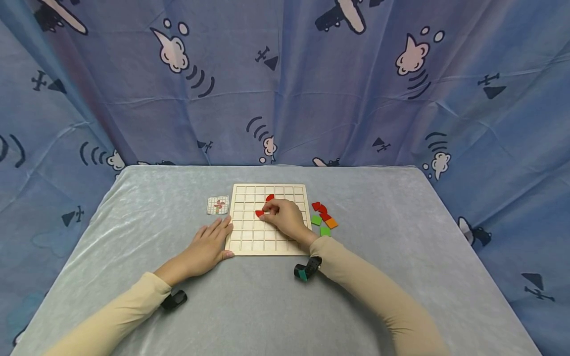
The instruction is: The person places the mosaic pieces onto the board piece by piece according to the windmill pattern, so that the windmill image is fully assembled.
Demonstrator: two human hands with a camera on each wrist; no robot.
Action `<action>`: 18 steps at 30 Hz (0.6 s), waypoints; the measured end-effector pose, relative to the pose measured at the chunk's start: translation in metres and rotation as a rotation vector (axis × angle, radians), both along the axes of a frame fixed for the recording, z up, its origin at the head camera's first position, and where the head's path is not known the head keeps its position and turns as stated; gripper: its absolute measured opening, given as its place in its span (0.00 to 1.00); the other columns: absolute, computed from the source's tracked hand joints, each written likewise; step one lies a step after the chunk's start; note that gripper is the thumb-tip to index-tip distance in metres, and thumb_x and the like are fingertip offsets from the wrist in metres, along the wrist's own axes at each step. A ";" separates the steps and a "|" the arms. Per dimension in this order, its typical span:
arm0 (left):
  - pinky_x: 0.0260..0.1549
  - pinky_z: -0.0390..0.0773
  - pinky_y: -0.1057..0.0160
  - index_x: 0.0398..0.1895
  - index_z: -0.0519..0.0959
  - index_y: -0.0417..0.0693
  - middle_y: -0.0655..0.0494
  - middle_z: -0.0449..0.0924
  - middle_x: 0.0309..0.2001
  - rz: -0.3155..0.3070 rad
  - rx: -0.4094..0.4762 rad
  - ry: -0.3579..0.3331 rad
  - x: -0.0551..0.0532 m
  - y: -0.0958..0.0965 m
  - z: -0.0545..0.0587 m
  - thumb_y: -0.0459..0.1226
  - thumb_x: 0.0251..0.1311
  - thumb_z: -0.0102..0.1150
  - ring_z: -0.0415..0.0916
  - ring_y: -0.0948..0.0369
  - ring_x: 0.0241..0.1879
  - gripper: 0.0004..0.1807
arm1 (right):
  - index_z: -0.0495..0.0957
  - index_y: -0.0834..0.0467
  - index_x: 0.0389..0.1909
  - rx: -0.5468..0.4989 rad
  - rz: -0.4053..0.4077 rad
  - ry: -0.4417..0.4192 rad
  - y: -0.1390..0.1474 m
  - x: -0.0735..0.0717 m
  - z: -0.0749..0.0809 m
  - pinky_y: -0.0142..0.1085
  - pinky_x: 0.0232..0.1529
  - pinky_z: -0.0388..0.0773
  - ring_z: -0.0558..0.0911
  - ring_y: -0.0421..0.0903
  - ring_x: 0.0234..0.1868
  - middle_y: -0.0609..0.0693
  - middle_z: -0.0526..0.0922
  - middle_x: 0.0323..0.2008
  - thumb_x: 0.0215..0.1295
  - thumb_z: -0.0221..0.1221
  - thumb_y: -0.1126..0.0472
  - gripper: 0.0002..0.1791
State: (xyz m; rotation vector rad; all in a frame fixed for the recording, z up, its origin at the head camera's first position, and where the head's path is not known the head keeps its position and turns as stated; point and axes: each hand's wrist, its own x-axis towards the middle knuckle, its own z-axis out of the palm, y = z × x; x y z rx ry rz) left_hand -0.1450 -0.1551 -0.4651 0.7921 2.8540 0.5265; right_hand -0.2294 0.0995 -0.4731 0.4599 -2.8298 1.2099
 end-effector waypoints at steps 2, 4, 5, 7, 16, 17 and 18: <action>0.70 0.50 0.31 0.76 0.56 0.36 0.41 0.45 0.80 -0.001 -0.001 -0.001 0.000 0.000 0.000 0.49 0.69 0.55 0.45 0.39 0.78 0.40 | 0.86 0.52 0.39 0.005 -0.001 -0.001 0.000 0.000 0.000 0.30 0.31 0.66 0.73 0.38 0.25 0.44 0.79 0.22 0.57 0.72 0.52 0.11; 0.70 0.50 0.31 0.76 0.56 0.36 0.41 0.45 0.80 -0.002 -0.001 -0.002 0.000 0.000 0.000 0.49 0.69 0.54 0.45 0.39 0.78 0.40 | 0.86 0.52 0.39 0.011 0.000 -0.003 0.000 0.000 0.000 0.30 0.32 0.66 0.73 0.38 0.25 0.44 0.79 0.22 0.57 0.71 0.52 0.12; 0.70 0.50 0.31 0.76 0.56 0.36 0.41 0.45 0.80 -0.002 -0.001 -0.002 0.000 0.000 -0.001 0.49 0.69 0.54 0.45 0.39 0.78 0.40 | 0.86 0.51 0.39 0.014 -0.001 -0.003 0.000 0.000 0.000 0.30 0.32 0.66 0.73 0.38 0.25 0.44 0.79 0.22 0.57 0.71 0.52 0.12; 0.70 0.50 0.31 0.76 0.55 0.36 0.41 0.45 0.80 -0.003 -0.001 -0.003 0.000 -0.001 -0.001 0.49 0.69 0.54 0.44 0.39 0.78 0.40 | 0.86 0.51 0.39 0.017 -0.002 -0.006 0.000 0.000 0.000 0.30 0.31 0.66 0.73 0.39 0.25 0.44 0.79 0.22 0.57 0.71 0.51 0.12; 0.70 0.50 0.30 0.76 0.56 0.36 0.41 0.45 0.80 -0.004 0.008 0.004 0.000 -0.001 -0.001 0.49 0.69 0.55 0.45 0.39 0.78 0.40 | 0.86 0.51 0.39 0.011 0.002 0.006 0.000 0.001 0.001 0.30 0.31 0.67 0.73 0.38 0.24 0.44 0.79 0.21 0.57 0.72 0.52 0.12; 0.70 0.50 0.30 0.76 0.56 0.36 0.41 0.45 0.80 -0.004 0.008 0.006 0.000 -0.001 -0.001 0.49 0.69 0.55 0.45 0.39 0.78 0.40 | 0.86 0.52 0.39 0.011 0.002 0.006 0.000 0.001 0.001 0.30 0.31 0.67 0.73 0.38 0.24 0.44 0.79 0.21 0.57 0.71 0.52 0.12; 0.70 0.50 0.30 0.76 0.56 0.36 0.41 0.45 0.80 -0.004 0.008 0.007 0.000 -0.001 -0.001 0.49 0.69 0.55 0.45 0.39 0.78 0.40 | 0.86 0.52 0.40 0.012 0.002 0.006 0.000 0.001 0.000 0.30 0.31 0.67 0.73 0.38 0.24 0.44 0.79 0.22 0.57 0.71 0.52 0.12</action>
